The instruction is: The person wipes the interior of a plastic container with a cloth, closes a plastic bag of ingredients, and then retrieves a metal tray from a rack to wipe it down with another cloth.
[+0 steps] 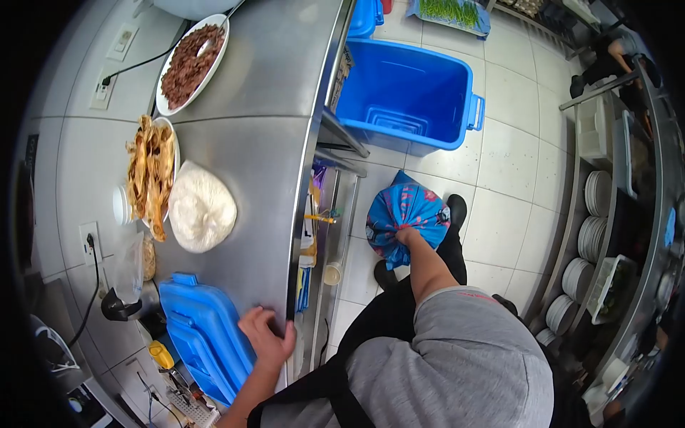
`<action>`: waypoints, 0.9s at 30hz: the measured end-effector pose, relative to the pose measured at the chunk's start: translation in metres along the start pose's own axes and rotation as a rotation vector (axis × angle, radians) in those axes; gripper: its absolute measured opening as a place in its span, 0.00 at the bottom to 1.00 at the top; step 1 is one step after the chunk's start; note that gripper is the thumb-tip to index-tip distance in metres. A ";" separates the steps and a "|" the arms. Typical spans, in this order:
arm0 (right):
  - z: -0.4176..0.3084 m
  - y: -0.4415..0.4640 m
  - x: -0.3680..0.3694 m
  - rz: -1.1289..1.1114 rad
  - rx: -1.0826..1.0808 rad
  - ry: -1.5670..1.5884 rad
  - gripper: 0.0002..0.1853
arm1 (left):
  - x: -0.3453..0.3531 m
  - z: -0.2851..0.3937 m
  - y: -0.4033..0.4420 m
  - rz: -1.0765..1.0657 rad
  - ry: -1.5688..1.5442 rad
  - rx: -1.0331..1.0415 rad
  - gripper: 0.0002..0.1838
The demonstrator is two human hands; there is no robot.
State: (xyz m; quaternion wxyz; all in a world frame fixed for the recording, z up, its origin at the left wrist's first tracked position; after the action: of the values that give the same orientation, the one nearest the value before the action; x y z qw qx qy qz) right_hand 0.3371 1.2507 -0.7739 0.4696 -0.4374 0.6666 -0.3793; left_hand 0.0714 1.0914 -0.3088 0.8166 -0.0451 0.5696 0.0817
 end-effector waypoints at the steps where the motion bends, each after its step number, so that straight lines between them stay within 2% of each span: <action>1: 0.003 0.001 0.000 -0.004 -0.004 -0.004 0.25 | 0.005 0.003 0.026 -0.020 -0.097 0.012 0.33; 2: 0.002 0.000 0.001 -0.044 -0.064 0.071 0.25 | 0.010 0.011 0.057 -0.037 -0.194 0.024 0.32; 4: -0.004 -0.004 -0.014 -0.091 -0.127 0.132 0.27 | 0.012 0.045 0.119 -0.069 -0.139 0.070 0.33; 6: -0.004 -0.018 -0.016 -0.238 0.112 0.378 0.31 | 0.014 0.065 0.164 -0.034 0.006 -0.029 0.35; 7: -0.006 -0.021 -0.020 -0.253 0.112 0.372 0.31 | 0.018 0.064 0.174 -0.059 0.022 -0.072 0.37; 10: -0.004 -0.004 -0.015 -0.219 -0.034 -0.028 0.27 | 0.021 0.062 0.180 -0.049 0.047 -0.064 0.39; 12: 0.027 0.036 0.030 -0.228 0.053 0.286 0.32 | 0.021 0.059 0.177 -0.052 0.036 -0.107 0.38; 16: 0.049 0.083 0.071 -0.247 0.041 0.110 0.30 | 0.020 0.055 0.179 -0.054 0.023 -0.122 0.37; 19: 0.050 0.071 0.052 -0.224 0.050 0.029 0.31 | 0.018 0.053 0.181 -0.042 -0.015 -0.126 0.36; 27: 0.011 0.009 -0.066 -0.084 0.022 -0.070 0.33 | 0.008 0.051 0.180 0.013 -0.133 -0.203 0.33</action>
State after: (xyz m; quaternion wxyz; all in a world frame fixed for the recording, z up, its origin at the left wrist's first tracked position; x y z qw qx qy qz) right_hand 0.3575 1.3142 -0.7657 0.4810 -0.4730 0.6265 -0.3904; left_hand 0.0875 1.2775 -0.2948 0.8434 -0.1184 0.5030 0.1472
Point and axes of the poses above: each hand's wrist, its own y-axis towards the middle knuckle, its own x-axis out of the palm, z = x × y, the point moved 4 cm from there along y, towards the middle knuckle, and after that the axes turned 11 degrees about -y, right-handed, at the moved point
